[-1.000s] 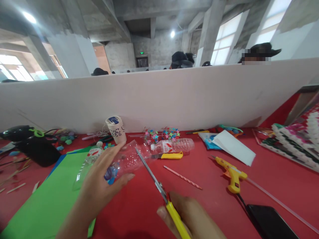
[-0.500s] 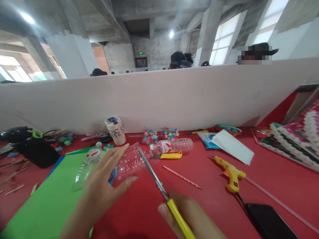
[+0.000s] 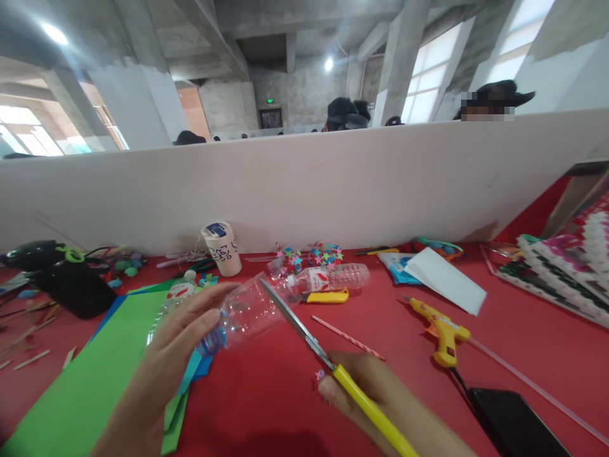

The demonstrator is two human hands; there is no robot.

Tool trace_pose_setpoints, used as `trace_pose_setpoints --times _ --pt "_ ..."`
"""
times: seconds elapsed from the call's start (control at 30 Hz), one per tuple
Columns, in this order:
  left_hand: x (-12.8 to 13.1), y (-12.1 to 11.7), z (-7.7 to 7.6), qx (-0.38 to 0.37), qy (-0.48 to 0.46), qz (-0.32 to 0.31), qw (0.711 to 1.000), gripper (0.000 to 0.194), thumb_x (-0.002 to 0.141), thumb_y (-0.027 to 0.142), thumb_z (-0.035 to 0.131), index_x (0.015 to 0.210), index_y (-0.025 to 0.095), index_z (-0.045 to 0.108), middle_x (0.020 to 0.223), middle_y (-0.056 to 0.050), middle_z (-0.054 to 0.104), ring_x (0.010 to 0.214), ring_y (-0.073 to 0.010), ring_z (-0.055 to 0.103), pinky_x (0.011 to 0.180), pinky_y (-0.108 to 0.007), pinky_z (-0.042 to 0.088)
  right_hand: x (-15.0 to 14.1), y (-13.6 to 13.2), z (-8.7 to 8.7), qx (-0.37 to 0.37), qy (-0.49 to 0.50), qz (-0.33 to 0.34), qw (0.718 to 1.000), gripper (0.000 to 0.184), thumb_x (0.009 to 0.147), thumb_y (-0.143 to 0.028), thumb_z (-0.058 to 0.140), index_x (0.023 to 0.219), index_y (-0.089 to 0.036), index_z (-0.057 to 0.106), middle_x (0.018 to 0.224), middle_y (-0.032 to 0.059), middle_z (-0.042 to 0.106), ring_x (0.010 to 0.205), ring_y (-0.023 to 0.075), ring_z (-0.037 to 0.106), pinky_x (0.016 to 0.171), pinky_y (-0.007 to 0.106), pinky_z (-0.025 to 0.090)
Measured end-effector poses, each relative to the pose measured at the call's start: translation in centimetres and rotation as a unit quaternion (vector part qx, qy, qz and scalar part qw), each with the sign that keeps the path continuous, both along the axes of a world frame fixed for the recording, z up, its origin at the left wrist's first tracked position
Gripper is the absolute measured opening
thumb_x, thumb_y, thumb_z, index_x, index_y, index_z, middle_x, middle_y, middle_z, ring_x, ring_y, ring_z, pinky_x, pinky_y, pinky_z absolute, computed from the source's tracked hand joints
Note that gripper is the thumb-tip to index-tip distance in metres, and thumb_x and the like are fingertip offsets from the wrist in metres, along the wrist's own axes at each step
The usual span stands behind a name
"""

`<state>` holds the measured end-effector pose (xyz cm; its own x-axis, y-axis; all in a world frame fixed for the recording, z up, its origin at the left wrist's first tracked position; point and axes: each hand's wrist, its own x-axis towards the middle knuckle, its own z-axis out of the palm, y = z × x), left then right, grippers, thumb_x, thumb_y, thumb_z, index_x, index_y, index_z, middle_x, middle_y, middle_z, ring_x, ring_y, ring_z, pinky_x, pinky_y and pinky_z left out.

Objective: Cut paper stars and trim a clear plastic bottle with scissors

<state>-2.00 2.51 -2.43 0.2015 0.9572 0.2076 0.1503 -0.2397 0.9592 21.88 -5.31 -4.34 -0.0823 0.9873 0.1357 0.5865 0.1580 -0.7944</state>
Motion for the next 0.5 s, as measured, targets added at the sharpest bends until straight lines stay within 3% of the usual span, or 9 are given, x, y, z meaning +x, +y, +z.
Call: trace_pose_setpoints --times 0.07,0.17,0.33,0.5 --pt "0.0 0.4 0.0 -0.044 -0.02 -0.051 0.998 0.032 0.087 0.041 0.059 0.113 0.022 0.064 0.117 -0.01 0.072 0.098 -0.0261 0.07 0.08 -0.04 0.057 0.8 0.5 0.0 -0.006 -0.007 0.024 1.0 0.063 0.088 -0.077 0.036 0.065 -0.024 0.061 0.054 -0.0017 0.051 0.048 0.0143 0.047 0.045 0.026 0.041" --pt "-0.1 0.8 -0.2 -0.096 -0.025 -0.111 0.989 0.035 0.082 0.041 0.064 0.112 0.022 0.06 0.111 -0.011 0.073 0.087 -0.0247 0.071 0.072 -0.038 0.056 1.7 0.8 -0.1 -0.008 -0.054 0.038 0.998 0.056 0.084 -0.074 0.048 0.063 -0.024 0.061 0.056 0.0008 0.058 0.053 0.0177 0.054 0.045 0.026 0.041" --pt "-0.4 0.7 -0.3 -0.054 0.057 -0.067 0.995 0.054 0.072 0.03 0.071 0.125 0.026 0.059 0.135 -0.009 0.062 0.121 -0.0297 0.06 0.098 -0.046 0.05 1.6 0.3 0.4 -0.007 -0.163 0.049 0.985 0.04 0.086 -0.061 0.051 0.069 -0.026 0.058 0.057 0.0023 0.066 0.047 0.0198 0.058 0.04 0.027 0.037" --pt "-0.3 0.3 0.0 -0.027 0.1 -0.072 0.992 0.053 0.074 0.027 0.064 0.126 0.028 0.056 0.13 -0.008 0.063 0.115 -0.0296 0.062 0.094 -0.047 0.053 1.4 0.0 0.7 0.02 -0.268 0.033 0.963 0.023 0.081 -0.046 0.063 0.072 -0.027 0.054 0.059 0.0012 0.069 0.047 0.0223 0.063 0.042 0.029 0.038"
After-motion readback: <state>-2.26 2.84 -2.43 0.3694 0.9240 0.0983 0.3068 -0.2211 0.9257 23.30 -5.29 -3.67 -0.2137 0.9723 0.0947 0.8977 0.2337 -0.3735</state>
